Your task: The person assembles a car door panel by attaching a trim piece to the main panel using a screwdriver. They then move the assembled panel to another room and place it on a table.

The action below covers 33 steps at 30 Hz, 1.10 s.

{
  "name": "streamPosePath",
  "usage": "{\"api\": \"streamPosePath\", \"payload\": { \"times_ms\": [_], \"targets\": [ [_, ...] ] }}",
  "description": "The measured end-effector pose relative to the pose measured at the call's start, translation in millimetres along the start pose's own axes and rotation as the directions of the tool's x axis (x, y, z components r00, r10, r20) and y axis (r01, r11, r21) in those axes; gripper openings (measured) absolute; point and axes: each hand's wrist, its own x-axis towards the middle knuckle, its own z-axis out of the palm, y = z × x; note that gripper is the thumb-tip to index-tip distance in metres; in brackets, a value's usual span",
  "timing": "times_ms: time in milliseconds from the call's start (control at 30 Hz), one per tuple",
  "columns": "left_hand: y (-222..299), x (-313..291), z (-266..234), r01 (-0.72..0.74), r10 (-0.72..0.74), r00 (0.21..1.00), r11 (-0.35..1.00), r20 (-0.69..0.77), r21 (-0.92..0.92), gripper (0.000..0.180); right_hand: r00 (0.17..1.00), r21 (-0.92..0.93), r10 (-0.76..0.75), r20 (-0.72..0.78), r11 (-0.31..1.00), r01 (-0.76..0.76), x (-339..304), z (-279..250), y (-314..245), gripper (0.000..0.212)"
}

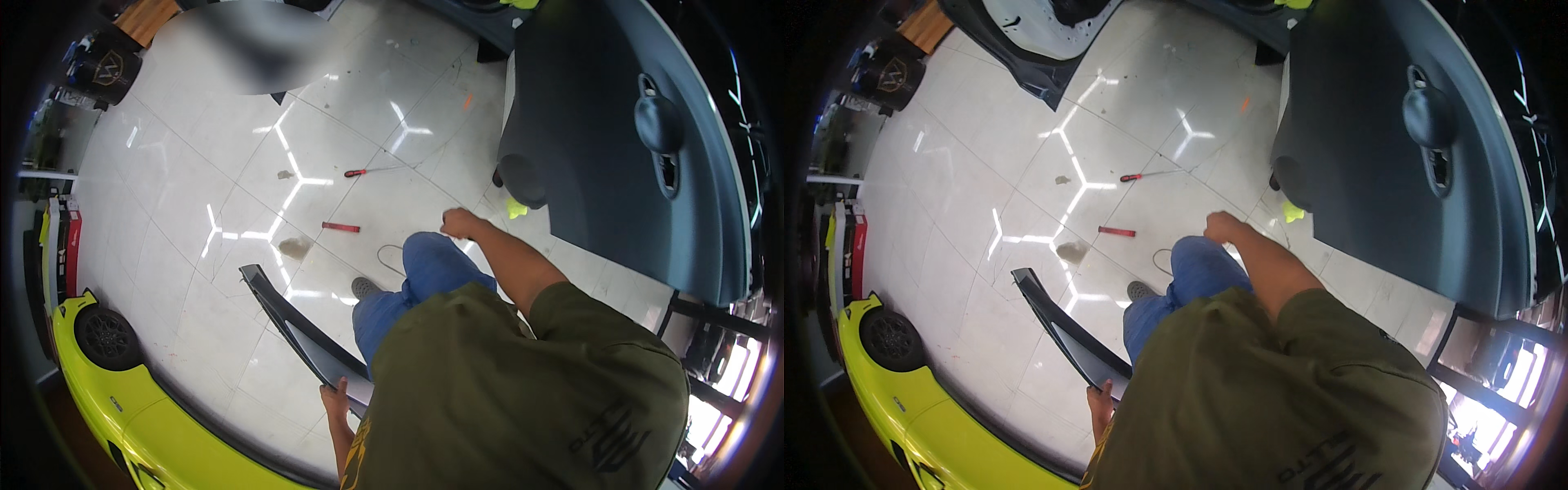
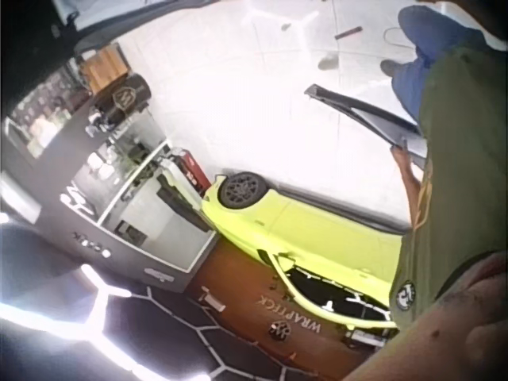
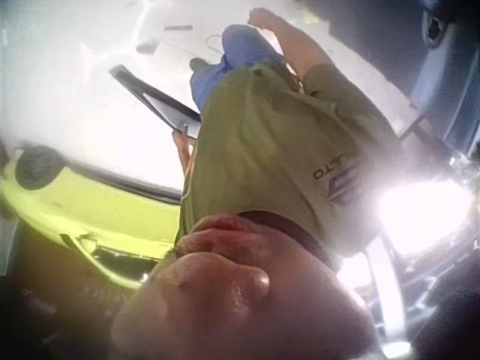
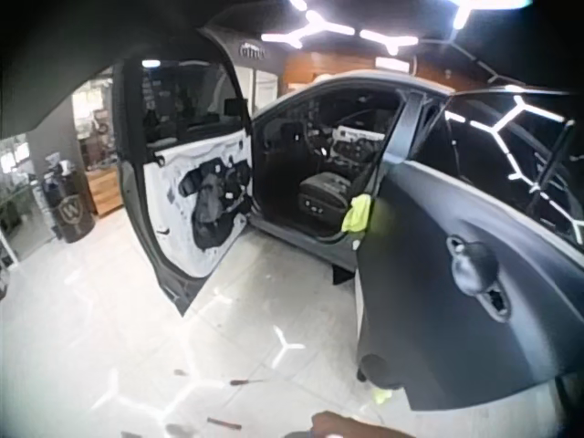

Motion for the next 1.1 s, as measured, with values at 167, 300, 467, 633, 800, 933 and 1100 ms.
{"api": "streamPosePath", "payload": {
  "times_ms": [167,300,467,633,800,933,1100],
  "targets": [
    [43.3,44.4,-23.9,-0.121,0.109,0.991,0.979,0.079,0.164,0.045,0.996,0.070,0.040,-0.084,0.997,-0.034,120.4,-7.3,4.9,0.029],
    [83.6,71.1,-2.2,0.112,-0.109,0.993,0.989,0.040,-0.097,0.040,1.000,-0.038,0.029,-0.002,0.999,-0.029,311.6,31.1,1.7,0.036],
    [104.2,122.2,27.8,0.177,-0.182,0.981,0.981,0.063,0.077,0.038,0.992,-0.283,-0.042,-0.120,0.959,0.007,506.3,93.7,-21.3,0.028],
    [107.8,173.2,61.1,0.295,-0.301,0.940,0.954,0.163,0.058,0.040,0.972,-0.484,-0.161,-0.169,0.873,0.060,656.4,147.7,-47.2,0.025],
    [62.6,178.5,82.5,0.187,-0.217,0.959,0.968,0.180,0.169,0.029,0.929,-0.687,-0.355,-0.101,0.701,0.193,695.4,202.5,-53.3,0.022],
    [49.2,178.7,82.1,0.245,-0.263,0.949,0.962,0.175,0.119,0.026,0.907,-0.674,-0.419,-0.031,0.679,0.291,678.6,229.8,-67.6,0.020],
    [41.6,184.8,67.3,0.148,-0.159,0.977,0.986,0.141,0.080,0.022,0.968,-0.577,-0.219,-0.124,0.809,0.109,677.2,236.0,-69.6,0.020]
  ]
}}
